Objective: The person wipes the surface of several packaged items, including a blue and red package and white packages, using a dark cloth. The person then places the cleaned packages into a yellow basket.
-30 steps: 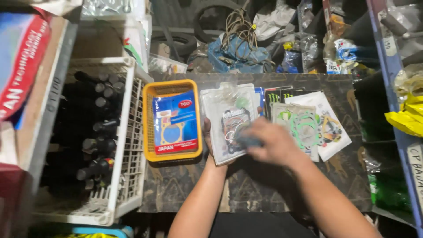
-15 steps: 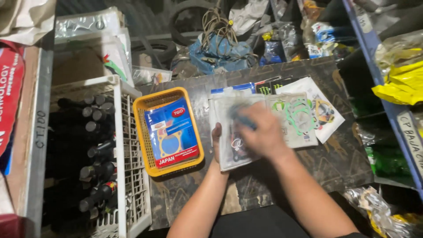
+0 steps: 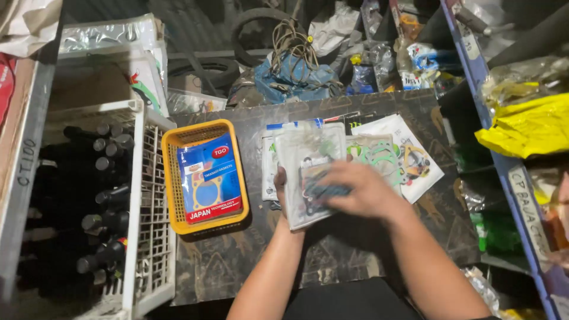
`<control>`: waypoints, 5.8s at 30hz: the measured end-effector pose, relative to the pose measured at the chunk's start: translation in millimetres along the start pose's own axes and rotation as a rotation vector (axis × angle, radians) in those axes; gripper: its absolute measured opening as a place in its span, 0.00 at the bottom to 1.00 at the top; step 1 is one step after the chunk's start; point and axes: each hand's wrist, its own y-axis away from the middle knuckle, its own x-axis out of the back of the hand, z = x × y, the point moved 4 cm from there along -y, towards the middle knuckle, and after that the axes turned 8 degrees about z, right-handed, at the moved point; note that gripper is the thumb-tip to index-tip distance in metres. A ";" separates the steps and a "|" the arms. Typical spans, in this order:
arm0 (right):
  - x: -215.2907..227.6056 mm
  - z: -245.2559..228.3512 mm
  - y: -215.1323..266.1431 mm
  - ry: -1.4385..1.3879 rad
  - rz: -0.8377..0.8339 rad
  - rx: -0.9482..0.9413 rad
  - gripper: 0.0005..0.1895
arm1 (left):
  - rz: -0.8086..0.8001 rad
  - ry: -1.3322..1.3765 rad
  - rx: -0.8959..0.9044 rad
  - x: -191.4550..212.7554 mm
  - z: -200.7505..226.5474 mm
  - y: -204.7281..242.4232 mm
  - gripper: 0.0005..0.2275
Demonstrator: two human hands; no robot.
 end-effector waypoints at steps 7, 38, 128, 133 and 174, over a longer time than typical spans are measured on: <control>-9.7 10.3 -7.7 0.177 0.186 -0.011 0.12 | -0.066 0.090 -0.013 -47.8 -25.0 0.2 0.41; -63.2 -3.6 11.9 0.375 0.087 -0.195 0.20 | -0.098 0.075 0.050 -170.3 19.0 104.4 0.30; -52.0 -22.2 1.4 0.183 0.151 -0.080 0.17 | 0.092 0.095 0.107 -32.5 -9.7 15.3 0.36; -46.6 -19.4 -2.1 0.247 0.163 -0.142 0.11 | 0.018 0.069 0.015 -17.9 -7.5 32.6 0.32; -59.8 -42.4 0.9 -0.126 0.174 0.058 0.04 | -0.209 0.014 0.022 -128.2 19.7 60.5 0.38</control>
